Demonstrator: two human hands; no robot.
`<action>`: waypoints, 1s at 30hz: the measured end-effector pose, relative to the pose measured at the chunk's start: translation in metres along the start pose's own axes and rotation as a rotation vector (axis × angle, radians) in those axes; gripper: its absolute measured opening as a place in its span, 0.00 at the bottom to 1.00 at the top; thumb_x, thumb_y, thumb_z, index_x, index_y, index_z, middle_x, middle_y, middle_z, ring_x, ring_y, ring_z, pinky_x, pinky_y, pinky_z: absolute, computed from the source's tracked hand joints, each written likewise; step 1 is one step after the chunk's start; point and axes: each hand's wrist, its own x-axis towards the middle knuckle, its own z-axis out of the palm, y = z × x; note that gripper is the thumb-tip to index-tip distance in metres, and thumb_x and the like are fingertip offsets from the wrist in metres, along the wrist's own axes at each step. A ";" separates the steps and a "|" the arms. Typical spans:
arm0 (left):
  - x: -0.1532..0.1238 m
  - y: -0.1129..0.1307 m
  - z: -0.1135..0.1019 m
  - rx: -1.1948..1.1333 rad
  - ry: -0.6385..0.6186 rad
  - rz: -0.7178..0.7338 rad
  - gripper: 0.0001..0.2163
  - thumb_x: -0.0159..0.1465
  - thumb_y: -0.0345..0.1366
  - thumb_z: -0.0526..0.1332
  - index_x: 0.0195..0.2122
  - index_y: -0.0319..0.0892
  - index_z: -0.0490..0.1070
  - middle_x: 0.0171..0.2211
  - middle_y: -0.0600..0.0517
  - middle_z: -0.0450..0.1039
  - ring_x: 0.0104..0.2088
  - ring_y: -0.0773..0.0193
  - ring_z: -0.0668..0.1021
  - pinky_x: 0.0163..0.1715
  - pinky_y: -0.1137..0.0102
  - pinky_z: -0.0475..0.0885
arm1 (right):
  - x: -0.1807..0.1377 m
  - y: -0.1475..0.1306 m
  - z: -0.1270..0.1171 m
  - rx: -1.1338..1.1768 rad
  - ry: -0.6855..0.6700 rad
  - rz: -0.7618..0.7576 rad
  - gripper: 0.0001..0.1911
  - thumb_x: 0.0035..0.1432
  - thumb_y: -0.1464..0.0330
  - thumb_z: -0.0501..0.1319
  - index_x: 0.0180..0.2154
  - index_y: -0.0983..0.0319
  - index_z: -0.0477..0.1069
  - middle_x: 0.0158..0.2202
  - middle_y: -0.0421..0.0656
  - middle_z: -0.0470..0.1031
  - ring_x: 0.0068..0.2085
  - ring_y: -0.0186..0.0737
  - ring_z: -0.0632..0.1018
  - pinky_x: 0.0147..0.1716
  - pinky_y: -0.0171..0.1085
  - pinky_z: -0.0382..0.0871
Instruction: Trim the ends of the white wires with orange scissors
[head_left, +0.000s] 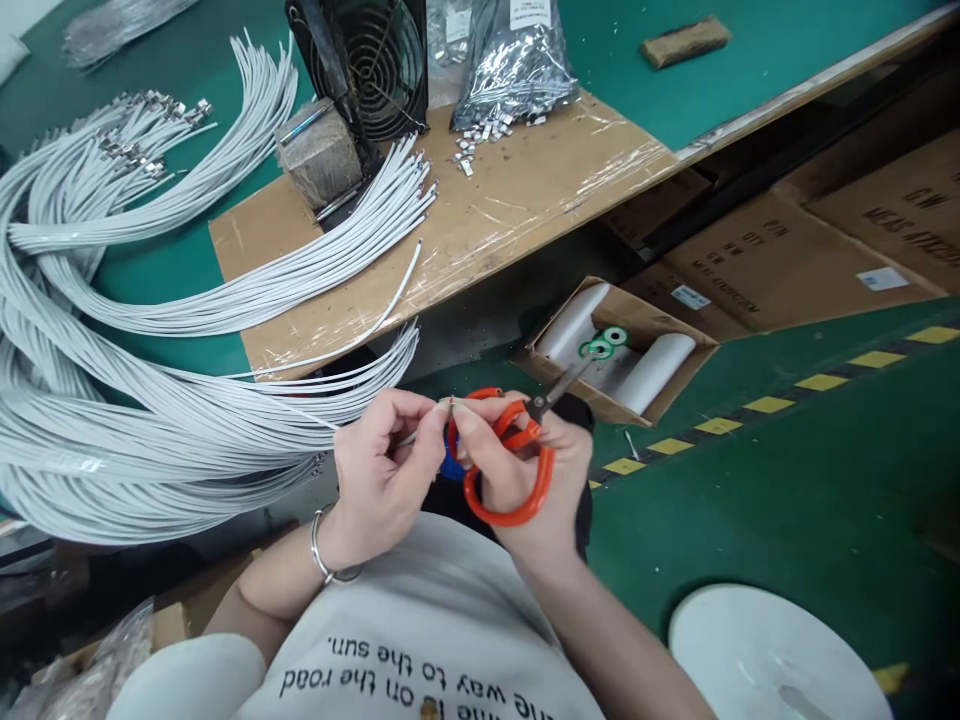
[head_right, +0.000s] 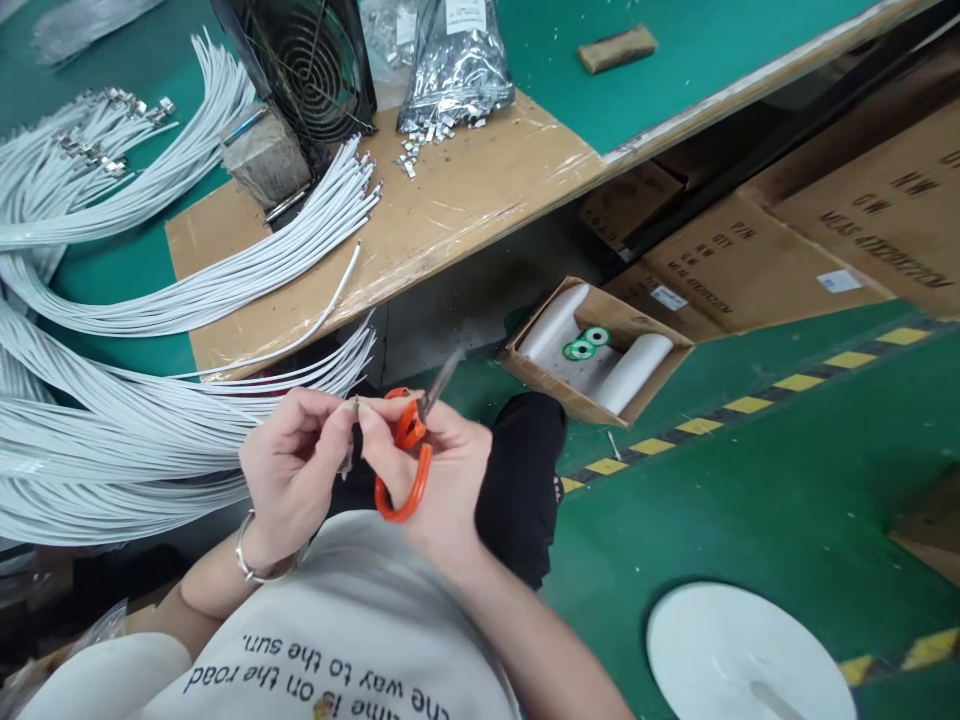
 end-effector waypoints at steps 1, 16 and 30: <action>-0.001 0.000 0.002 -0.039 0.001 -0.040 0.06 0.79 0.30 0.62 0.42 0.39 0.70 0.30 0.58 0.75 0.26 0.79 0.73 0.26 0.84 0.67 | -0.005 0.005 0.005 -0.014 0.057 -0.022 0.07 0.57 0.71 0.70 0.26 0.60 0.85 0.23 0.40 0.75 0.23 0.27 0.75 0.26 0.17 0.71; 0.008 0.002 -0.011 -0.548 -0.067 -0.357 0.13 0.77 0.41 0.67 0.39 0.37 0.72 0.24 0.56 0.68 0.21 0.79 0.67 0.23 0.85 0.65 | 0.002 0.010 -0.016 -0.328 -0.204 -0.350 0.10 0.68 0.77 0.69 0.40 0.56 0.85 0.30 0.36 0.78 0.29 0.27 0.71 0.30 0.30 0.67; 0.013 0.014 -0.011 -0.287 -0.157 -0.372 0.11 0.69 0.35 0.66 0.32 0.35 0.71 0.23 0.52 0.67 0.21 0.76 0.61 0.19 0.79 0.56 | 0.027 -0.014 -0.035 -0.734 -0.502 -0.733 0.15 0.56 0.90 0.63 0.34 0.66 0.69 0.30 0.37 0.63 0.34 0.28 0.60 0.34 0.32 0.60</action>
